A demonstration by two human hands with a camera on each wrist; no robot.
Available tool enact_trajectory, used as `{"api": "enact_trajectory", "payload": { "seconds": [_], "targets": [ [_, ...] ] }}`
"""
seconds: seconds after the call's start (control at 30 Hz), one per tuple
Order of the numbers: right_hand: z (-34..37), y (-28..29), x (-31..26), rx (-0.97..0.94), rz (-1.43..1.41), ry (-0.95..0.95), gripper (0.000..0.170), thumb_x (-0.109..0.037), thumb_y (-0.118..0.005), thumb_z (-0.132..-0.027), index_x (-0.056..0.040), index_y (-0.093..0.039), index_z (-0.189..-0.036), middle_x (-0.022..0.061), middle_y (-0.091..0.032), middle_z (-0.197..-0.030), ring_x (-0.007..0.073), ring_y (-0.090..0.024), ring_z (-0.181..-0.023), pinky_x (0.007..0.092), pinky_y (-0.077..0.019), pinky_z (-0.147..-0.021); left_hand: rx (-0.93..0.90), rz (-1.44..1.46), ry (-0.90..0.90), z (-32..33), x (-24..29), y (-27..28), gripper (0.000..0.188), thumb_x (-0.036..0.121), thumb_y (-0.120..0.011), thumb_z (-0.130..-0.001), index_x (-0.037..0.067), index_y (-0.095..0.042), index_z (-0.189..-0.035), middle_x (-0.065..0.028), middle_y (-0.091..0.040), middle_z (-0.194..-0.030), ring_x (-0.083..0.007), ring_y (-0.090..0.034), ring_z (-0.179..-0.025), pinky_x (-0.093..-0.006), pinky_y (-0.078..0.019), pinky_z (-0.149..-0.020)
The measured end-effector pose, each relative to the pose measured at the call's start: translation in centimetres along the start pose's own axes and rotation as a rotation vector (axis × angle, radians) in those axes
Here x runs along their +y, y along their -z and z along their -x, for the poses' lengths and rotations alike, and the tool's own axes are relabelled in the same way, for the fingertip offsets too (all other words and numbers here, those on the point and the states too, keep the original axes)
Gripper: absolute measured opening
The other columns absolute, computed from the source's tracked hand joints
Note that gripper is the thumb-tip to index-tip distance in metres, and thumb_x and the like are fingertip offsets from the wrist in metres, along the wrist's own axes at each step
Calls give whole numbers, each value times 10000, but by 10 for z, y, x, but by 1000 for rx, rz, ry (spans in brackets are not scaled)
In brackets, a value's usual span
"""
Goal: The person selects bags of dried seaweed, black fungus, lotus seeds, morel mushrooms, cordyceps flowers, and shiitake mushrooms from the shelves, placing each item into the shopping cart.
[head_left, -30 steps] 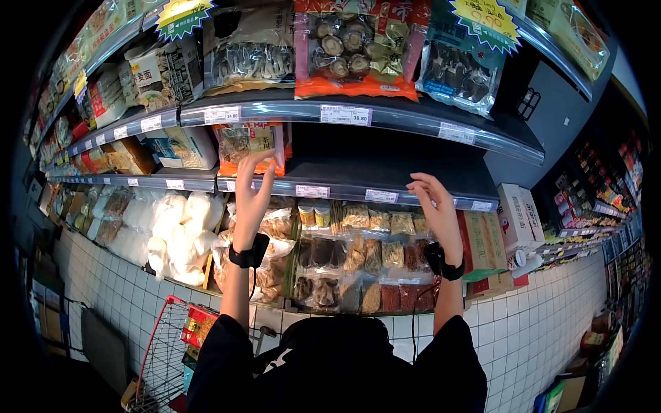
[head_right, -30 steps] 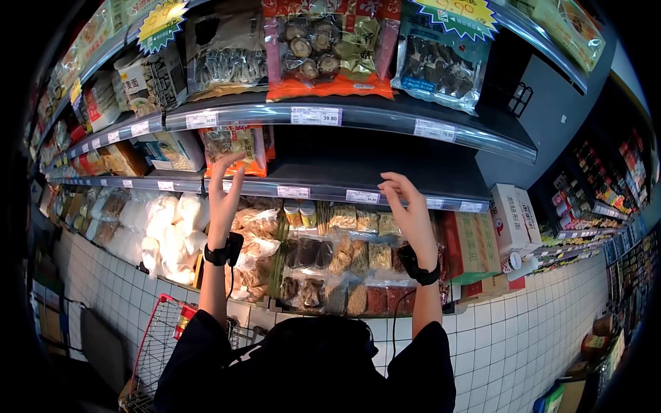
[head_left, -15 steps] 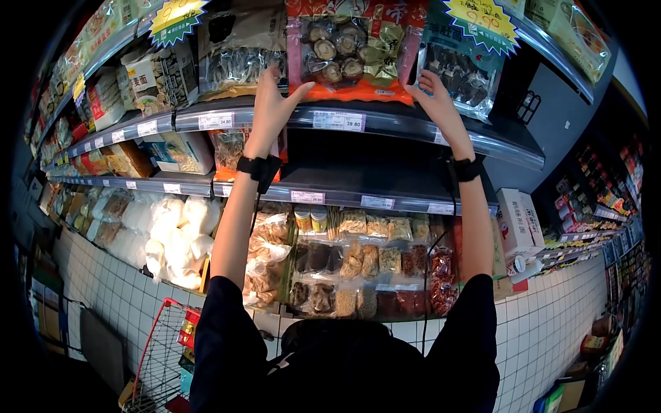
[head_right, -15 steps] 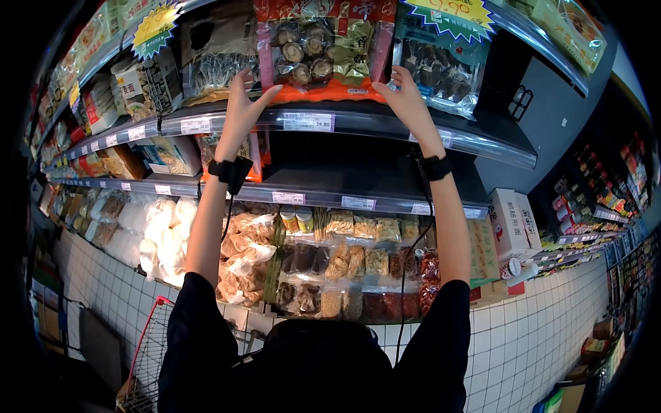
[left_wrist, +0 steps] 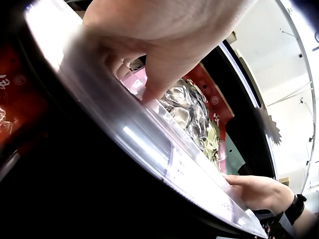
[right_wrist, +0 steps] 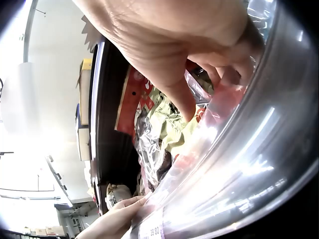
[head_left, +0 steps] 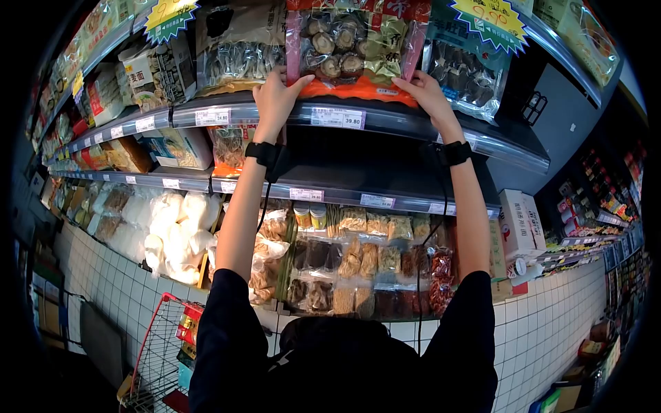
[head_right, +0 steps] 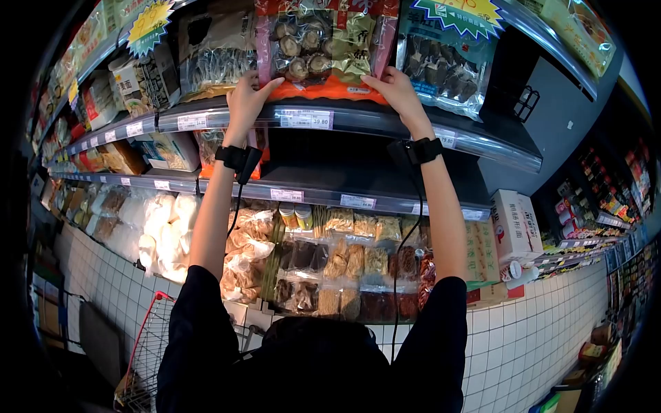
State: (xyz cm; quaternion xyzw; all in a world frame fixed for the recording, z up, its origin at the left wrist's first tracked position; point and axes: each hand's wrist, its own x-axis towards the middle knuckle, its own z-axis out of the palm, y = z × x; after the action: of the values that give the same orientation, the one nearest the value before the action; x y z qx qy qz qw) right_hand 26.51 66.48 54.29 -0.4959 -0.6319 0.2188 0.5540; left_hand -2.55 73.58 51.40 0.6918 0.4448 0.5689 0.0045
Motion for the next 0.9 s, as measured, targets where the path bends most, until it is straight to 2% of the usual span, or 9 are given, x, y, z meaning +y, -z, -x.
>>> {"api": "enact_trajectory", "payload": {
  "seconds": [0.1,0.17,0.2,0.3,0.57,0.63,0.67,0.77,0.9],
  "targets": [
    [-4,-3,6,14,86,25,420,-296,-722,-806,41,-624,-1038,110,-665,-957,153,-614,-855,267,-467,-773,-62,3,50,-3,1,-1,465,438,-720,-742,40,-644,-970,-58,-665,-743,-221,-612,-753,-353,-286,-851],
    [-5,-3,6,22,146,-11,393,-290,-722,-807,38,-640,-1009,106,-671,-937,155,-617,-838,284,-470,-767,-41,-44,76,-6,-3,-4,479,437,-733,-728,44,-660,-991,-58,-699,-826,-179,-642,-764,-307,-365,-817],
    [-6,-3,8,22,130,21,396,-291,-719,-810,38,-635,-1013,105,-673,-926,155,-618,-838,286,-471,-760,13,21,71,-7,-3,-6,419,360,-753,-726,39,-661,-979,-58,-702,-833,-159,-653,-736,-266,-432,-733],
    [-12,-5,18,29,137,98,383,-281,-707,-823,39,-622,-1016,103,-674,-909,155,-622,-836,285,-475,-751,49,29,62,-7,-4,-9,366,288,-760,-731,29,-659,-970,-60,-702,-832,-149,-661,-734,-234,-460,-690],
    [-12,-6,21,35,65,172,307,-195,-663,-863,48,-583,-1031,105,-673,-909,151,-633,-827,268,-490,-750,120,83,82,-13,-2,-11,312,278,-756,-739,12,-672,-878,-60,-701,-786,-141,-658,-710,-254,-472,-654],
    [-10,-7,19,43,-2,196,306,-186,-661,-865,57,-578,-1032,107,-673,-905,142,-631,-832,265,-490,-746,98,128,145,-15,1,-11,278,325,-723,-749,71,-680,-852,-56,-691,-780,-215,-610,-721,-329,-313,-805],
    [-10,-6,18,45,-12,195,306,-175,-654,-869,62,-577,-1047,111,-674,-918,136,-630,-834,260,-489,-744,118,106,117,-17,1,-10,236,272,-713,-764,53,-680,-846,-65,-688,-757,-209,-619,-670,-331,-390,-729],
    [-12,-5,16,54,-4,120,313,-171,-651,-871,61,-580,-1068,116,-673,-943,132,-628,-838,259,-488,-743,95,328,94,-29,-15,-17,188,196,-693,-786,22,-675,-853,-83,-678,-722,-191,-623,-622,-312,-444,-632],
    [-11,-2,11,33,-54,70,302,-157,-651,-869,60,-589,-1070,102,-671,-958,130,-619,-856,249,-477,-755,148,451,64,-28,-5,-18,156,132,-665,-805,-11,-668,-869,-90,-669,-703,-154,-619,-604,-277,-458,-584]
  ]
}}
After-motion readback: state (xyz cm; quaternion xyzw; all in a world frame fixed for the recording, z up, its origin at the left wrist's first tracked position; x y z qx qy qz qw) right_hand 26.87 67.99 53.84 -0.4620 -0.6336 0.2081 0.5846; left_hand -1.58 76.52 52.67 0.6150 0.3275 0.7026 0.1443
